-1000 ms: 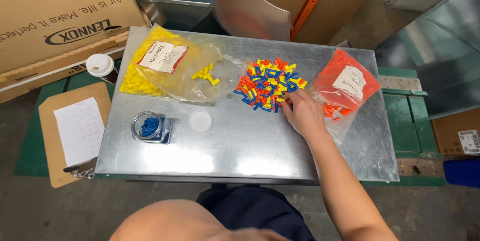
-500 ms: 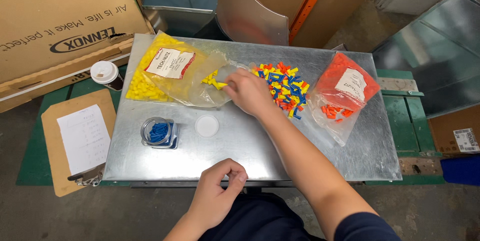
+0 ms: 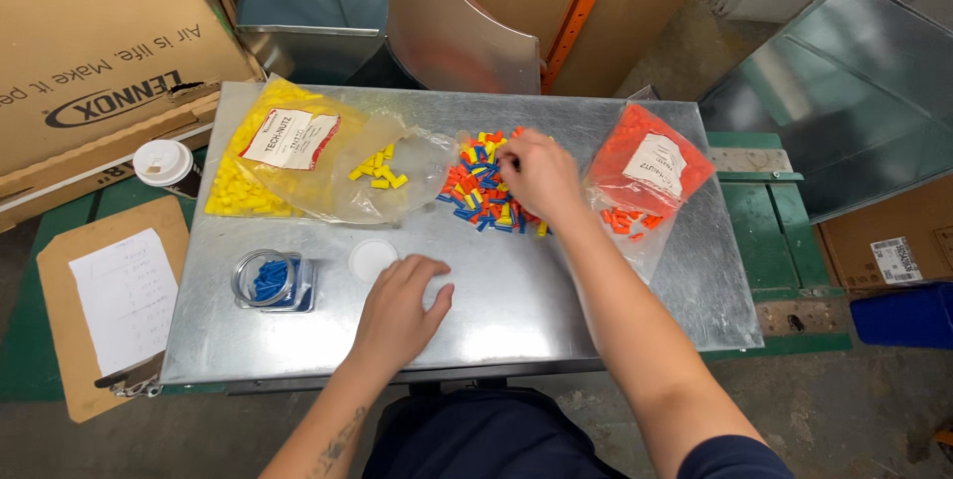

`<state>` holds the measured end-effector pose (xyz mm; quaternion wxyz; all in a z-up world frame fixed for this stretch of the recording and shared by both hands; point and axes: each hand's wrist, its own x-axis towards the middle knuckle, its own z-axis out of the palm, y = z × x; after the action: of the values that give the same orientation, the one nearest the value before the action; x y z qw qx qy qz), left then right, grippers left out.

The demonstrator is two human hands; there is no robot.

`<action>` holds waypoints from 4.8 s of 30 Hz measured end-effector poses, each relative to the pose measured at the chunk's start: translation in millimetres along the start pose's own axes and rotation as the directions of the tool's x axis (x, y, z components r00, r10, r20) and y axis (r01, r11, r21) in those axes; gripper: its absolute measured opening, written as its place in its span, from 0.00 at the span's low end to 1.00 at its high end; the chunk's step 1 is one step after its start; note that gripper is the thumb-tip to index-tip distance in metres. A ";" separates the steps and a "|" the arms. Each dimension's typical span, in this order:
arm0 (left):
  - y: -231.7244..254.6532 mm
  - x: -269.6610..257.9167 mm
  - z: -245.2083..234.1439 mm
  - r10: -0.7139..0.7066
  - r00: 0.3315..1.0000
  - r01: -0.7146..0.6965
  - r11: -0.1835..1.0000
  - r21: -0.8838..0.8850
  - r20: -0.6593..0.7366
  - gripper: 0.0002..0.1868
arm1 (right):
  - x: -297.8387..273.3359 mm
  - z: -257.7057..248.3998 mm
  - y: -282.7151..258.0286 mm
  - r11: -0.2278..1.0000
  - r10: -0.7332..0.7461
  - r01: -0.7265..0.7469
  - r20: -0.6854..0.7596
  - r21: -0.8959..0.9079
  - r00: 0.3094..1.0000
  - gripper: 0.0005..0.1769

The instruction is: The person sorts various colored wire connectors by hand into different piles and containers on a metal workbench.

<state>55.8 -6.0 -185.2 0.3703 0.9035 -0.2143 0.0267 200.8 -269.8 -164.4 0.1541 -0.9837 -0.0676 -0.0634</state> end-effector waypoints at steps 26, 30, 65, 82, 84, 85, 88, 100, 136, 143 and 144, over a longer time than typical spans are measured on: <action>0.2 213.2 104.8 0.194 0.974 -0.220 0.665 0.714 0.119 0.14 | -33.8 -10.6 84.1 0.972 -0.234 0.234 -0.010 -0.024 0.972 0.13; 2.8 207.4 99.5 0.169 0.977 -0.211 0.714 0.668 0.129 0.20 | -22.5 -8.0 89.5 0.970 -0.231 0.237 -0.107 0.046 0.967 0.13; -20.5 112.2 32.1 -0.167 0.981 0.083 0.817 0.571 0.095 0.09 | -18.3 -40.3 -4.3 0.948 -0.135 0.118 0.036 0.297 0.990 0.13; 21.7 92.1 -36.4 -0.298 0.944 0.196 0.850 0.490 0.139 0.11 | -69.1 14.1 10.7 0.917 -0.360 0.334 0.091 0.218 0.929 0.12; 38.5 79.2 -81.4 -0.383 0.920 0.296 0.816 0.497 0.082 0.12 | -64.1 17.8 7.5 0.926 -0.374 0.359 0.147 0.116 0.916 0.12; 36.9 68.4 -99.0 -0.403 0.913 0.321 0.806 0.497 0.064 0.12 | -63.6 18.4 4.8 0.916 -0.397 0.381 0.152 0.125 0.905 0.12; 30.8 37.5 -143.3 -0.460 0.882 0.436 0.709 0.554 -0.106 0.10 | -59.2 19.5 1.4 0.923 -0.384 0.372 0.209 0.097 0.899 0.10; -14.9 -16.5 -167.1 -0.646 0.736 0.659 0.617 0.430 -0.202 0.08 | -54.7 16.1 -17.1 0.927 -0.341 0.373 0.320 -0.044 0.884 0.09; 15.3 63.4 18.6 -0.177 0.983 0.184 0.970 0.156 -0.059 0.12 | -111.1 -0.1 -5.8 0.896 -0.280 0.281 -0.054 0.345 0.959 0.09; -2.0 106.5 67.9 -0.154 0.988 0.143 0.901 0.410 -0.006 0.12 | -129.4 3.8 50.8 0.988 -0.013 0.030 -0.116 0.149 0.993 0.07; -3.2 107.7 71.3 -0.167 0.986 0.157 0.878 0.451 -0.018 0.12 | -127.2 6.9 54.2 0.993 -0.016 0.030 -0.122 0.115 0.992 0.07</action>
<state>146.9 -92.1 -216.7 0.1493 0.9796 -0.1298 0.0348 84.7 -333.2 -205.4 0.2141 -0.9666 -0.0732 -0.1206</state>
